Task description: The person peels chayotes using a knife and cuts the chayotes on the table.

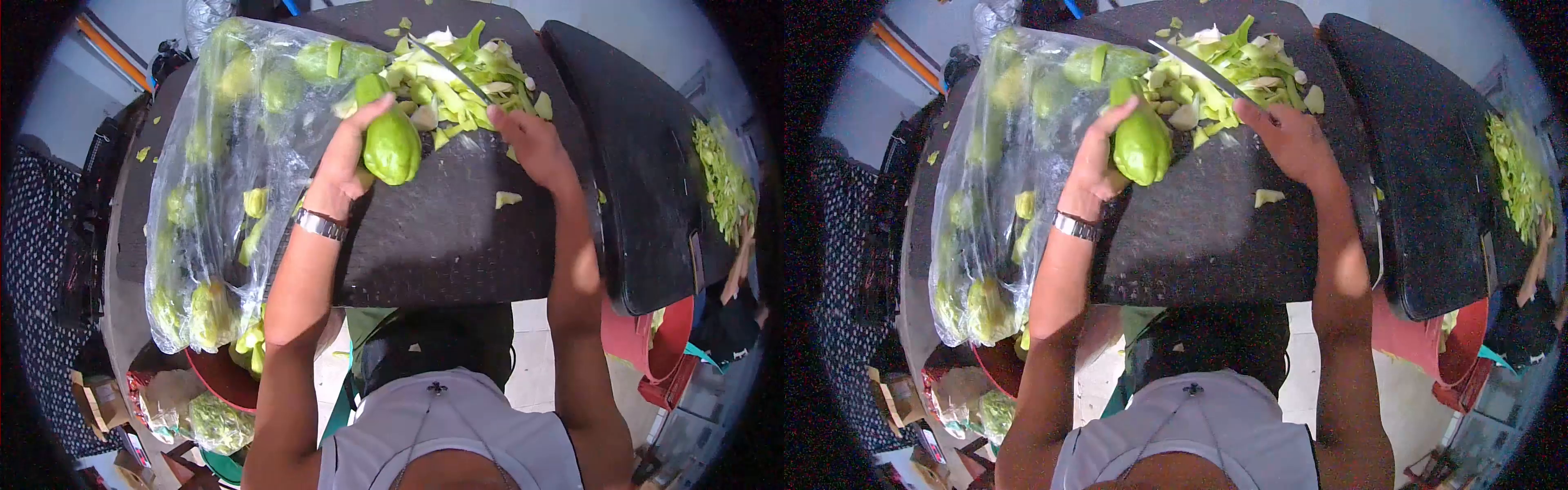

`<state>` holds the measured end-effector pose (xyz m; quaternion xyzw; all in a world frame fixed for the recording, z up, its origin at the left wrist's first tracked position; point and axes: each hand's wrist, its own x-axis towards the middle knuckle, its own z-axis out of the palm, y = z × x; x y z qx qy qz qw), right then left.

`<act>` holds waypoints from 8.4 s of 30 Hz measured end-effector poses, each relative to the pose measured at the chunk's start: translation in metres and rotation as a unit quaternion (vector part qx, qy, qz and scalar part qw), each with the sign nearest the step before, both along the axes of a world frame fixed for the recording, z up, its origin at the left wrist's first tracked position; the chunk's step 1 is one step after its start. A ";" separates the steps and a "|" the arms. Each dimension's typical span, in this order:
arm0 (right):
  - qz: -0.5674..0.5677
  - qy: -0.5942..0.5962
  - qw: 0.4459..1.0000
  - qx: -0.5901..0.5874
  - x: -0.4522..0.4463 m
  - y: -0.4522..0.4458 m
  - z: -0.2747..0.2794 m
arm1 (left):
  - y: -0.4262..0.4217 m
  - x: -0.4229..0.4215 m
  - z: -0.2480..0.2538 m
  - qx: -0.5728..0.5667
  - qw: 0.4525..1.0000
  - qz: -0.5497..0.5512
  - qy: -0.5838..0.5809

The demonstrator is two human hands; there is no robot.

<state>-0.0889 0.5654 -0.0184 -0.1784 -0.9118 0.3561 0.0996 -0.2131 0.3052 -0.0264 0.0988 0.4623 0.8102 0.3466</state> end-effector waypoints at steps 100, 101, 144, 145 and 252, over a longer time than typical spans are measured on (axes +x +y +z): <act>0.067 0.022 0.997 -0.020 -0.002 0.030 -0.016 | 0.011 0.035 0.006 -0.182 0.810 0.130 0.542; 0.065 0.033 0.997 -0.008 -0.002 0.028 -0.015 | 0.014 0.028 -0.005 -0.166 0.827 0.123 0.522; 0.141 0.019 0.990 0.011 0.002 0.013 -0.006 | 0.009 0.028 -0.001 -0.250 0.770 0.115 0.575; 0.145 0.009 0.989 0.001 0.001 0.015 -0.009 | 0.007 0.029 -0.001 -0.258 0.769 0.119 0.572; 0.191 0.179 0.948 0.181 0.006 -0.073 -0.011 | 0.021 0.028 -0.022 0.168 0.977 0.005 -0.131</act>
